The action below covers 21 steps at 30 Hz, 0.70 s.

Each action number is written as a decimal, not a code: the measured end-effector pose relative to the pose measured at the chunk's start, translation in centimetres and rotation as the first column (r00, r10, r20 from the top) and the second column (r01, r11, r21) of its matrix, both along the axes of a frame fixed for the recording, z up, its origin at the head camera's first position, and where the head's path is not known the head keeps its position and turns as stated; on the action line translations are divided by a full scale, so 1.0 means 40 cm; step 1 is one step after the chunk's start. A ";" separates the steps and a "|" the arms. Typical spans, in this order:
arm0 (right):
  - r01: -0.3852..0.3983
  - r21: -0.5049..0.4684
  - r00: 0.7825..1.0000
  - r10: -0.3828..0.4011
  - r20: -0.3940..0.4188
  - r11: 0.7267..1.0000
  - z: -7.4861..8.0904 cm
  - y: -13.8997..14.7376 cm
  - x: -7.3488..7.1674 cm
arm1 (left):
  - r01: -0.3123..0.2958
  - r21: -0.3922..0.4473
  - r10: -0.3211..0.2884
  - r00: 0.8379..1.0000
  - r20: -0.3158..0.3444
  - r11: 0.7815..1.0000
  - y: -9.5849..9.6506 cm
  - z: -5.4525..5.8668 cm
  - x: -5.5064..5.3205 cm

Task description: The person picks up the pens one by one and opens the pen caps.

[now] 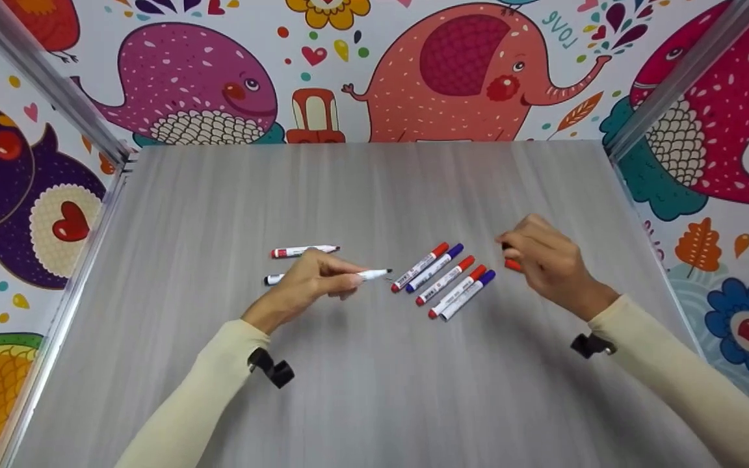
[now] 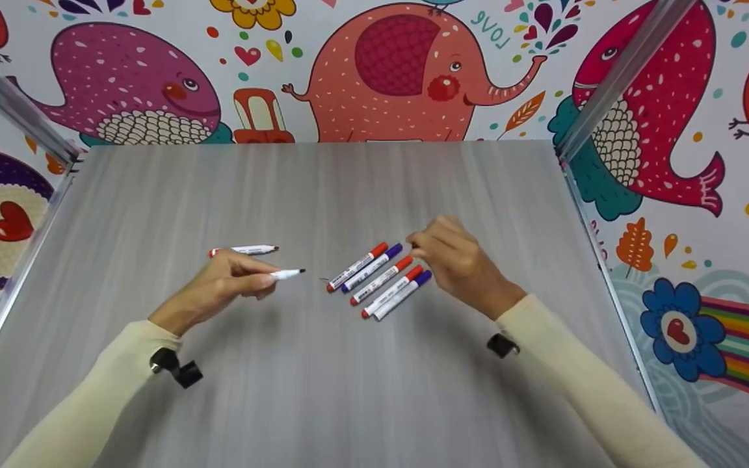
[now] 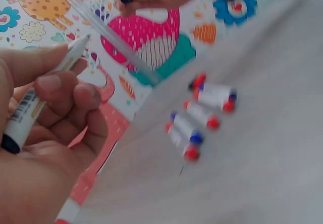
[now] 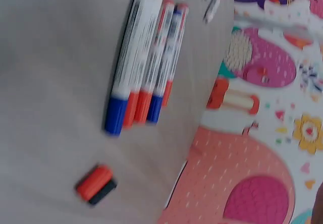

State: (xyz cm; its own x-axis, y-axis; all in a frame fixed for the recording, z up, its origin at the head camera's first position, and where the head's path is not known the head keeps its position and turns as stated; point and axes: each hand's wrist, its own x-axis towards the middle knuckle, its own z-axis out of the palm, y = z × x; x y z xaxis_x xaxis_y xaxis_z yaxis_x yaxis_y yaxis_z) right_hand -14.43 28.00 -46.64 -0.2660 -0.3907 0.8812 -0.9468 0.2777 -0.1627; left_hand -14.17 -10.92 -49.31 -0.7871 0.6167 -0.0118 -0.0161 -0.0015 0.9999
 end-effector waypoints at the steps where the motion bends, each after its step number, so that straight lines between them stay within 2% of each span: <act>1: 0.042 0.012 0.999 -0.042 0.030 0.999 0.002 0.014 -0.004 | -0.031 -0.019 0.031 1.000 -0.005 0.999 -0.012 -0.002 -0.002; 3: 0.100 0.060 0.991 -0.105 0.087 0.993 -0.002 0.036 -0.006 | -0.058 -0.059 0.057 0.998 -0.019 0.997 -0.026 -0.005 -0.005; 5: 0.122 0.076 0.981 -0.132 0.141 0.990 -0.013 0.048 -0.007 | -0.071 -0.098 0.069 0.997 -0.026 0.993 -0.029 -0.005 -0.007; 9: 0.132 0.066 0.959 -0.144 0.243 0.989 -0.031 0.060 -0.004 | -0.094 -0.129 0.086 0.994 -0.065 0.987 -0.026 -0.008 -0.011; 13: 0.146 0.099 0.931 -0.170 0.322 0.984 -0.038 0.069 0.004 | -0.145 -0.154 0.123 0.982 -0.140 0.978 -0.026 -0.008 -0.013; 17: 0.176 0.134 0.903 -0.214 0.372 0.975 -0.044 0.074 0.012 | -0.215 -0.179 0.182 0.966 -0.183 0.960 -0.030 -0.008 -0.017; 21: 0.183 0.149 0.887 -0.228 0.402 0.972 -0.056 0.077 0.014 | -0.266 -0.191 0.231 0.955 -0.185 0.945 -0.039 -0.010 -0.020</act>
State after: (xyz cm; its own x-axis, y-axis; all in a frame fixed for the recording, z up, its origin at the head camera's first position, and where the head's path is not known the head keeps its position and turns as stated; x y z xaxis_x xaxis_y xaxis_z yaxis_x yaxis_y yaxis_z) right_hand -13.88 31.09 -48.88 -0.6815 -0.3705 0.6311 -0.7197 0.4955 -0.4863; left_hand -14.97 -12.47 -49.72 -0.9172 0.3981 0.0170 0.1161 0.2261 0.9672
